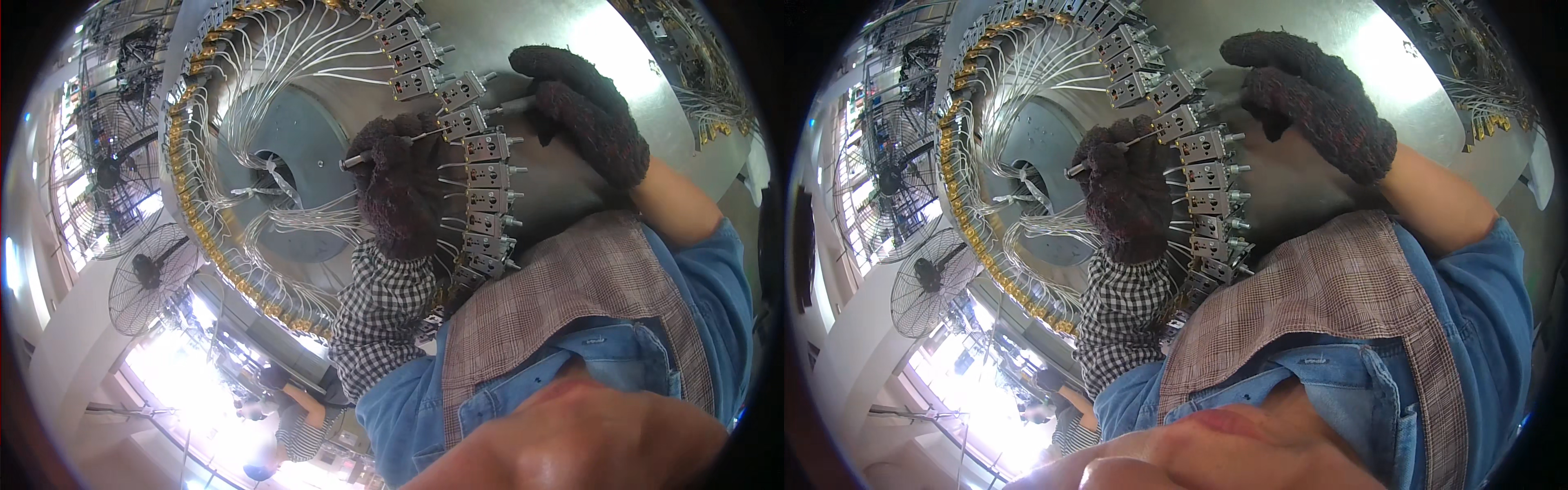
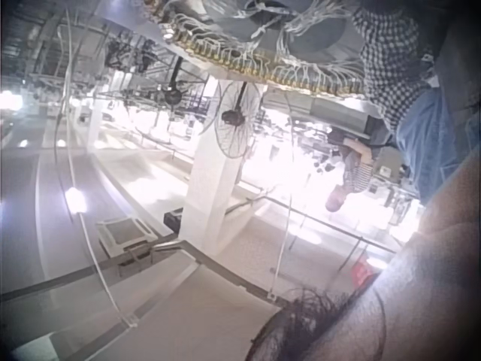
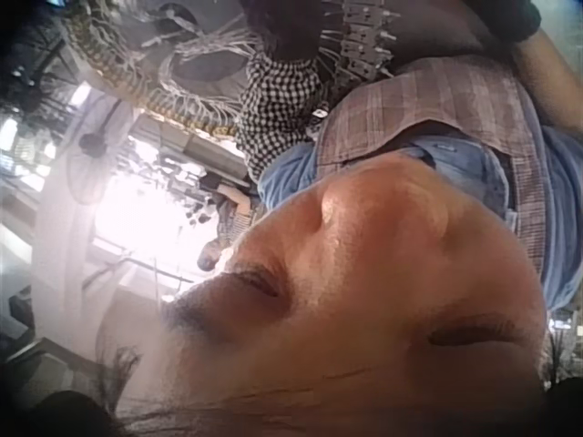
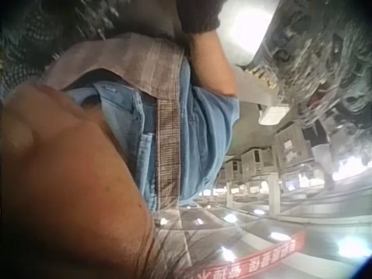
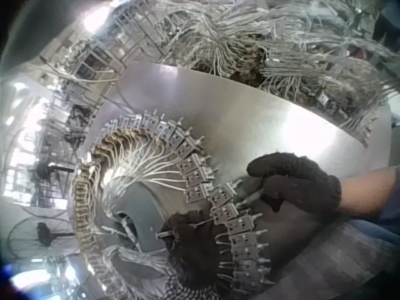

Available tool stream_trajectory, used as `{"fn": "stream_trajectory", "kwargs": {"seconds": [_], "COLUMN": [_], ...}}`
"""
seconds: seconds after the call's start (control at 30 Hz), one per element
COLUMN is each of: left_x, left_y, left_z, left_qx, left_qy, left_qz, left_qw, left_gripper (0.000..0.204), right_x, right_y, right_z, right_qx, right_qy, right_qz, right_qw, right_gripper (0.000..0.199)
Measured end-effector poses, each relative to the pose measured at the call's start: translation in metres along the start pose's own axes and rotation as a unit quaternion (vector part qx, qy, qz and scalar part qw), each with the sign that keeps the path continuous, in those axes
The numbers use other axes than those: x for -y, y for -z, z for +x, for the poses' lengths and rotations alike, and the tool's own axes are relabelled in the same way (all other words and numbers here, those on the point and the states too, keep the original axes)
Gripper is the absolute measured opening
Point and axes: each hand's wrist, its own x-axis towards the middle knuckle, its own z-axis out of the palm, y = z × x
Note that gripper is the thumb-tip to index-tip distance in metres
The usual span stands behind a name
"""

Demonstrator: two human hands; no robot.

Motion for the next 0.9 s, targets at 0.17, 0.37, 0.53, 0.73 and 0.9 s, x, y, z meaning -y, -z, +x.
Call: {"fn": "stream_trajectory", "kwargs": {"seconds": [0.17,0.37,0.53,0.73,0.9], "left_x": [0.000,0.001,0.001,0.000,-0.001], "left_y": [-0.001,0.002,-0.002,-0.007,-0.006], "left_z": [-0.001,-0.003,-0.005,-0.003,-0.003], "left_qx": [-0.027,0.003,-0.046,-0.056,-0.045], "left_qy": [0.021,-0.014,-0.009,0.012,0.019], "left_qz": [0.004,0.004,0.009,-0.010,-0.050], "left_qw": [0.999,1.000,0.999,0.998,0.998], "left_gripper": [0.016,0.013,0.013,0.012,0.013], "right_x": [0.003,0.002,-0.002,-0.005,-0.007], "right_y": [0.002,0.001,-0.004,-0.001,0.001], "right_z": [0.002,0.002,0.004,0.005,0.005], "right_qx": [-0.005,-0.003,-0.023,-0.012,0.022], "right_qy": [-0.023,-0.016,0.026,-0.023,-0.073], "right_qz": [0.017,-0.007,-0.005,0.047,0.109], "right_qw": [1.000,1.000,0.999,0.999,0.991], "right_gripper": [0.034,0.033,0.032,0.033,0.034]}}
